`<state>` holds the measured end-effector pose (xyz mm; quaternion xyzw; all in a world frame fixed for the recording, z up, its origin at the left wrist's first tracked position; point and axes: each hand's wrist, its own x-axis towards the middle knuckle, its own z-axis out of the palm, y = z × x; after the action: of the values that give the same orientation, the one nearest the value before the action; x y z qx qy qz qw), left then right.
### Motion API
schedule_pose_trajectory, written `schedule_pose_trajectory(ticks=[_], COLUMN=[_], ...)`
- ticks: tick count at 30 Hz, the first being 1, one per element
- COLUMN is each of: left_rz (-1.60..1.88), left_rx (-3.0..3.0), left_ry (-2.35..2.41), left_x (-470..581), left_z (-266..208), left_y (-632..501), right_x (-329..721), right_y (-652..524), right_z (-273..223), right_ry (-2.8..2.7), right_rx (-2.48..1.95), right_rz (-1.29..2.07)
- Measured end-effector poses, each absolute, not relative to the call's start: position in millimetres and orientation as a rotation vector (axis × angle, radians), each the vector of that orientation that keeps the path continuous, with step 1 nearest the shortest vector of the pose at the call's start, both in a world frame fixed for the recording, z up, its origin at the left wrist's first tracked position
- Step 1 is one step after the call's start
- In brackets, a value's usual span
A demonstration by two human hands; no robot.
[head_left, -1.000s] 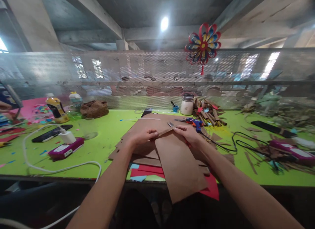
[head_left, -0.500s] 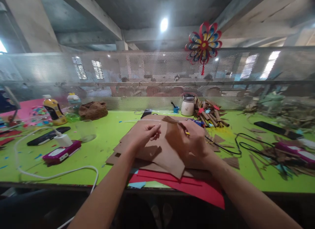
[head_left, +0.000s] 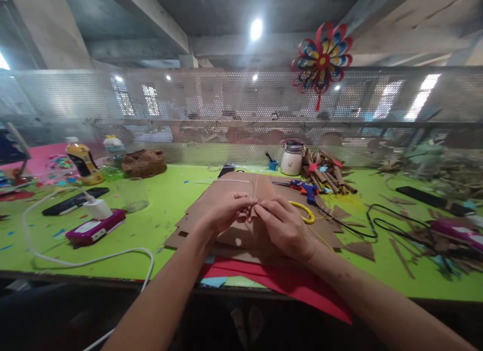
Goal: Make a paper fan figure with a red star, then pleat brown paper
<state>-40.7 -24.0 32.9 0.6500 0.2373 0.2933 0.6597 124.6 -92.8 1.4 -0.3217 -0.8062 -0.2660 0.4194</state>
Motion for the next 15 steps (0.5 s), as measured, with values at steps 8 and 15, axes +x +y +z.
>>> schedule_pose_trajectory(ticks=[8,15], left_rz=[0.776,0.834], left_rx=[1.349,1.402], left_ry=[0.524,0.574], left_x=[-37.8,-37.8], left_z=[32.1,27.4], left_y=[-24.0,-17.4], right_x=[124.0,121.4], right_y=[-93.8,-91.8], right_z=[7.1,3.9], right_ry=[-2.068,-1.842], right_rx=[-0.827,-0.974], right_rz=[-0.486,-0.189])
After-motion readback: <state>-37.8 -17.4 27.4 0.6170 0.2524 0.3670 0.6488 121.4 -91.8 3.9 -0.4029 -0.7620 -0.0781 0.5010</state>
